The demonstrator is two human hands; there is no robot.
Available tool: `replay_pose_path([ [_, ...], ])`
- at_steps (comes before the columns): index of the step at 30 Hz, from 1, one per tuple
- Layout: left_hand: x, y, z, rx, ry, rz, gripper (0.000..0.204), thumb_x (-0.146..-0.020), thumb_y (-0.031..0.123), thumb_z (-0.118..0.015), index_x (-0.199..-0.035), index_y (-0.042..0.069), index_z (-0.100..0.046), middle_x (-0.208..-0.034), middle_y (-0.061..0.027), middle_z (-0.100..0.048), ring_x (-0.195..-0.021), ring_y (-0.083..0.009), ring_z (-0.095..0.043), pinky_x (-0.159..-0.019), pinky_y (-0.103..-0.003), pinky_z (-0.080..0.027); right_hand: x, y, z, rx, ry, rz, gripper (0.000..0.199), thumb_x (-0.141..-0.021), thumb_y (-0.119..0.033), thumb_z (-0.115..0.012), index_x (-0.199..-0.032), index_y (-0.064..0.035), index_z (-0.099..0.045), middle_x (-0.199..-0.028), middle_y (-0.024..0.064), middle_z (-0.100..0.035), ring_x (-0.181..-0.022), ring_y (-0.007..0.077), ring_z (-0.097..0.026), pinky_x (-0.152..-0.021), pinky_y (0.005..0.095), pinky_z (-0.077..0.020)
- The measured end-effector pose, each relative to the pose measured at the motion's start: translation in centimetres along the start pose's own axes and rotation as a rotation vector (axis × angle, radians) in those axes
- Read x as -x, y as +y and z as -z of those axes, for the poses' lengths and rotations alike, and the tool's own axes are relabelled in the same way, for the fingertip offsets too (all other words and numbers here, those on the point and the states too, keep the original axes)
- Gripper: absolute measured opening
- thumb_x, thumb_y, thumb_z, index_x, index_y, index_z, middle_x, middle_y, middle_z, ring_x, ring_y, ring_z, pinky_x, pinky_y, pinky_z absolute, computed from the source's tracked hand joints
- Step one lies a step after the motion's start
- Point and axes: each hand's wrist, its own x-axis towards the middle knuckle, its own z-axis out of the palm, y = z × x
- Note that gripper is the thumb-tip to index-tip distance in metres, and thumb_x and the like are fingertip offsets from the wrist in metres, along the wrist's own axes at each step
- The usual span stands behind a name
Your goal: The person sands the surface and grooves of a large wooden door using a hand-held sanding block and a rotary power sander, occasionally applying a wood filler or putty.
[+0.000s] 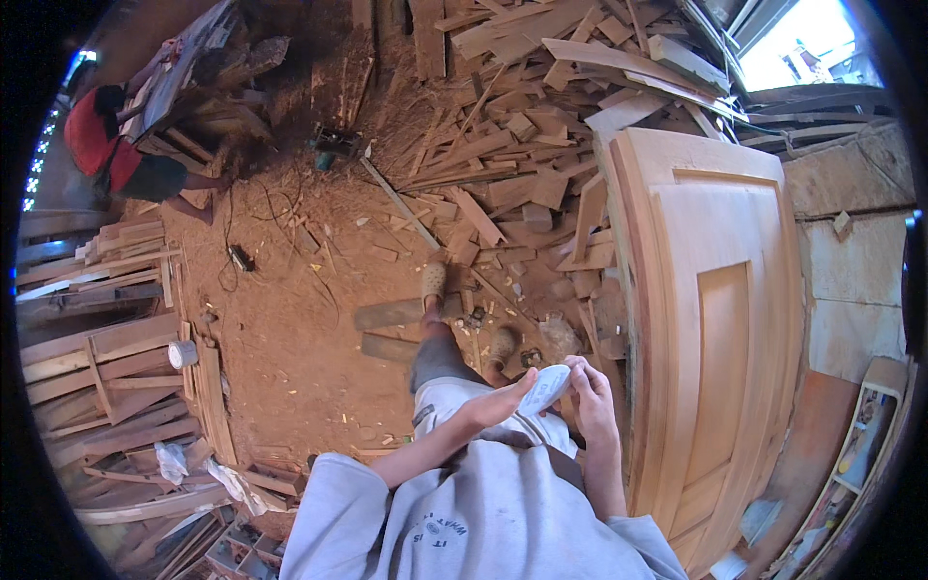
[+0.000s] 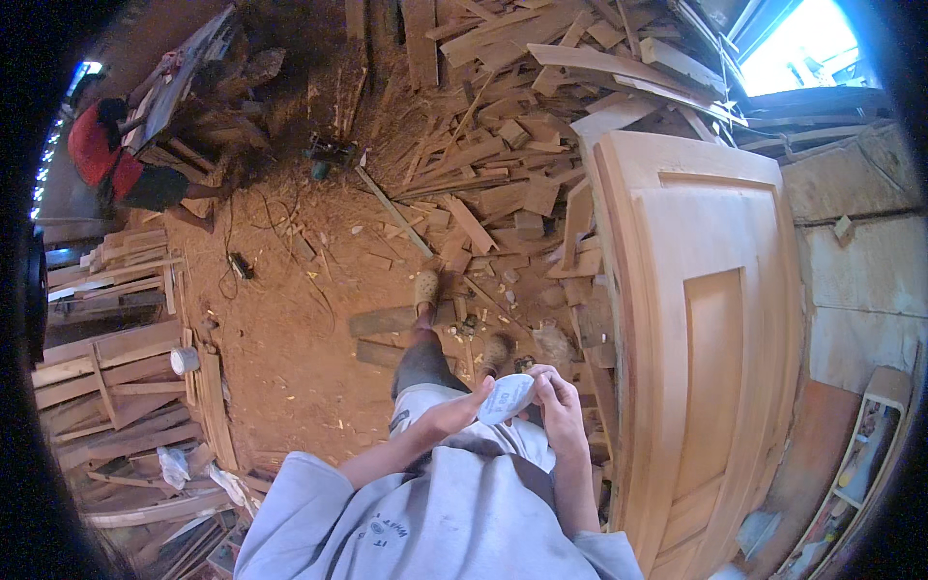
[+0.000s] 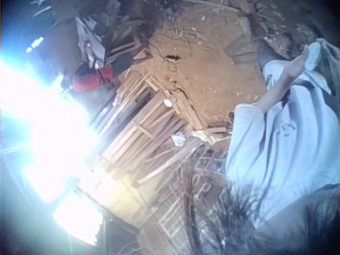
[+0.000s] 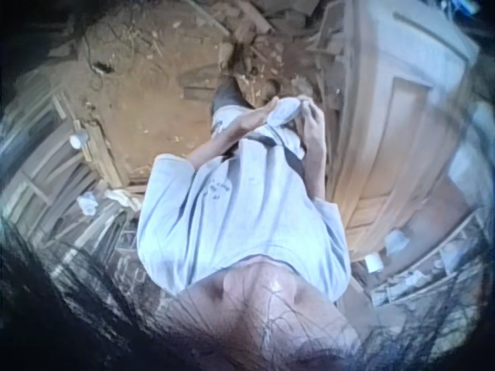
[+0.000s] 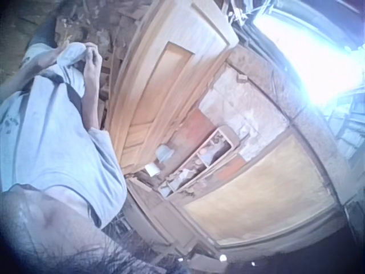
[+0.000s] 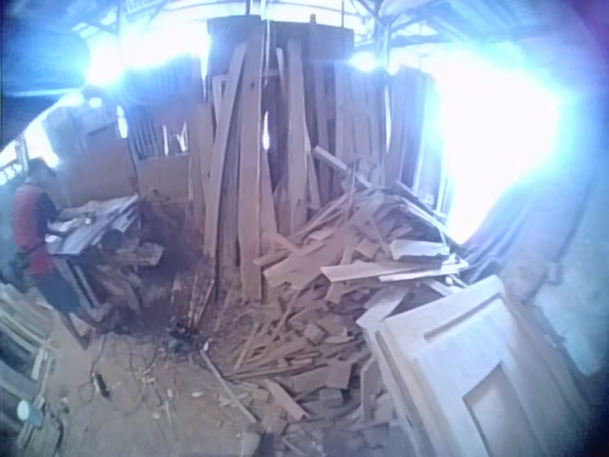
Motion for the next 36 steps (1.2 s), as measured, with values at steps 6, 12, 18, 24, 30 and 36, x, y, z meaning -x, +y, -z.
replay_pose_path([
  [6, 1.4, 7.9, 8.7, -0.122, 0.047, -0.178, 0.072, -0.102, 0.062, -0.019, -0.146, 0.008, -0.038, -0.121, -0.0047, -0.052, -0.101, -0.0141, -0.051, -0.089, -0.028, -0.043, -9.6, 0.6, -5.1, 0.363, 0.134, 0.033, 0.023, -0.101, -0.021, -0.054, -0.102, -0.0005, -0.063, -0.08, -0.0013, -0.055, -0.071, 0.0071, -0.048, -0.062, 0.0271, -0.0468],
  [12, 2.2, 13.1, 22.4, -0.449, 0.358, -0.046, 0.067, -0.103, 0.057, -0.028, -0.152, 0.011, -0.03, -0.145, -0.0118, -0.044, -0.126, -0.025, -0.046, -0.108, -0.036, -0.034, -14.7, 10.0, -2.0, 1.015, 0.218, -0.222, 0.031, -0.095, -0.025, -0.058, -0.103, 0.004, -0.065, -0.095, 0.021, -0.069, -0.088, 0.0285, -0.067, -0.079, 0.0385, -0.0507],
  [18, 5.6, 3.4, 36.5, -0.562, 0.825, 0.308, 0.064, -0.103, 0.057, -0.024, -0.142, 0.012, -0.047, -0.119, -0.0163, -0.058, -0.11, -0.0306, -0.055, -0.102, -0.041, -0.039, -10.6, 18.3, 5.3, 1.011, 0.135, -0.659, 0.038, -0.092, -0.031, -0.057, -0.108, 0.002, -0.067, -0.107, 0.0251, -0.068, -0.104, 0.0367, -0.065, -0.09, 0.041, -0.0486],
  [24, 2.0, -2.9, 40.3, 0.035, 0.992, 0.402, 0.074, -0.098, 0.069, -0.021, -0.136, 0.014, -0.054, -0.1, -0.0098, -0.06, -0.091, -0.0155, -0.057, -0.078, -0.035, -0.049, -20.5, 15.4, 2.4, 1.07, 0.185, -0.584, 0.033, -0.091, -0.03, -0.06, -0.104, -0.0003, -0.068, -0.101, 0.021, -0.07, -0.099, 0.0378, -0.066, -0.088, 0.0424, -0.0504],
  [30, -10.6, -14.6, 47.6, 0.283, 1.087, 0.248, 0.076, -0.1, 0.065, -0.026, -0.14, 0.004, -0.049, -0.126, -0.0139, -0.06, -0.111, -0.023, -0.06, -0.097, -0.036, -0.046, -43.9, 32.3, 4.1, 1.146, -0.093, -0.241, 0.023, -0.087, -0.023, -0.067, -0.098, -0.0028, -0.068, -0.092, 0.0183, -0.07, -0.089, 0.0332, -0.069, -0.077, 0.0414, -0.0541],
  [36, -18.1, -14.9, 53.1, -0.201, 1.036, 0.261, 0.064, -0.104, 0.05, -0.031, -0.141, 0.0, -0.043, -0.129, -0.0235, -0.056, -0.119, -0.0322, -0.058, -0.103, -0.039, -0.043, -60.8, 62.8, 10.7, 1.385, -0.459, 0.249, 0.04, -0.086, -0.035, -0.071, -0.111, -0.0039, -0.067, -0.099, 0.0188, -0.07, -0.094, 0.0332, -0.068, -0.084, 0.0446, -0.0521],
])
